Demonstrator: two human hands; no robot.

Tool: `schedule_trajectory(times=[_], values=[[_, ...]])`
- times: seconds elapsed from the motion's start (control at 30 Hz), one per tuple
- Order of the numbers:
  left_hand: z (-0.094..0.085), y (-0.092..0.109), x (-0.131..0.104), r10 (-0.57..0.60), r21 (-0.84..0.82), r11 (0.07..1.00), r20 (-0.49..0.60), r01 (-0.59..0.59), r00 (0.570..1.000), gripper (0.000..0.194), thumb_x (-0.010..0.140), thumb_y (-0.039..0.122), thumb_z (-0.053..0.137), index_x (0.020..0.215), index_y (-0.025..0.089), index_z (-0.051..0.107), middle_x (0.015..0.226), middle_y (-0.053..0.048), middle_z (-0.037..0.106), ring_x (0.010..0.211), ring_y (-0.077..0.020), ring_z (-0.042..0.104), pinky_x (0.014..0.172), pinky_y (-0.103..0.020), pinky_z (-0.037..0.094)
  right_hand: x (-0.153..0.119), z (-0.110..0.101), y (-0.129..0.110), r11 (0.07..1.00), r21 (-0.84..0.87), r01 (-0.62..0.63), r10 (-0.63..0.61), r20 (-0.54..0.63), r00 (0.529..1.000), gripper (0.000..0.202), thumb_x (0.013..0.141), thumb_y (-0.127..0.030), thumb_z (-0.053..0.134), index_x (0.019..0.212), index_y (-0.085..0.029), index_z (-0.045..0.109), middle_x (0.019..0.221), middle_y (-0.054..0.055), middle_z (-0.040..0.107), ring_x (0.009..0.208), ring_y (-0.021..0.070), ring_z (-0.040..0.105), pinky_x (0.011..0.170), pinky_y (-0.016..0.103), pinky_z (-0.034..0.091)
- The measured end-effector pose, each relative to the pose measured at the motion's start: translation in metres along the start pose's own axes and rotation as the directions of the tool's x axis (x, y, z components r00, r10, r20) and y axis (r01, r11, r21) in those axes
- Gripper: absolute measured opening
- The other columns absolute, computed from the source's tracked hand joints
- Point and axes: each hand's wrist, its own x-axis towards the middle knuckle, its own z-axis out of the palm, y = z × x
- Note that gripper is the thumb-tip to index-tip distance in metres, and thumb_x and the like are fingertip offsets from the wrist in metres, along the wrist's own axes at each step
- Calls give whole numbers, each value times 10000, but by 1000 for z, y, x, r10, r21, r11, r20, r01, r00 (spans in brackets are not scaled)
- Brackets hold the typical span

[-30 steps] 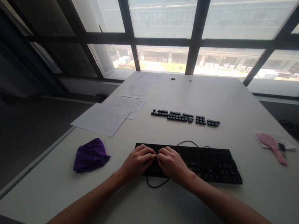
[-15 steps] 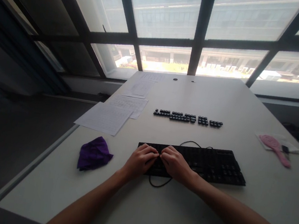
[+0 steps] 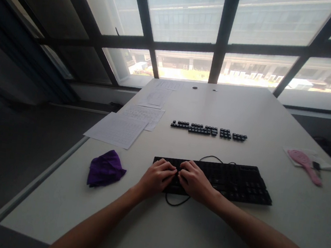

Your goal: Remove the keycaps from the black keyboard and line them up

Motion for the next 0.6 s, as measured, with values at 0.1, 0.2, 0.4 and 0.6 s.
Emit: schedule_trajectory(times=[0.1, 0.2, 0.4, 0.6], values=[[0, 0, 1, -6, 3, 1000, 4, 6, 1000, 181, 919, 193, 577, 1011, 219, 730, 994, -70, 697, 925, -216, 571, 843, -398, 535, 0, 0, 0, 1000, -16, 5, -5, 3, 1000, 176, 935, -150, 536, 801, -174, 648, 1004, 99, 611, 996, 228, 534, 893, 381, 502], [1, 0, 1, -10, -2, 1000, 5, 10, 1000, 155, 915, 202, 587, 949, 219, 738, 994, -67, 698, 935, -219, 572, 855, -402, 529, 0, 1, 0, 1000, -28, 3, -3, 1, 1000, 173, 934, -149, 541, 800, -174, 647, 1010, 100, 614, 1003, 228, 534, 905, 381, 497], [-4, -1, 5, -55, -79, 995, 13, 56, 998, 163, 935, 210, 570, 972, 223, 729, 1031, -57, 706, 965, -207, 595, 880, -386, 522, 0, -5, -4, 1000, 17, -9, 9, 8, 1000, 157, 938, -149, 535, 855, -178, 666, 988, 93, 644, 973, 218, 564, 884, 355, 494], [-6, -32, 59, -142, -81, 988, -86, 135, 986, 212, 931, 239, 590, 1107, 234, 708, 1035, -45, 715, 980, -195, 624, 920, -372, 501, 29, -23, 39, 972, -28, -232, 229, -67, 971, 230, 938, -176, 535, 1119, -169, 677, 998, 97, 662, 954, 216, 595, 879, 341, 467]])
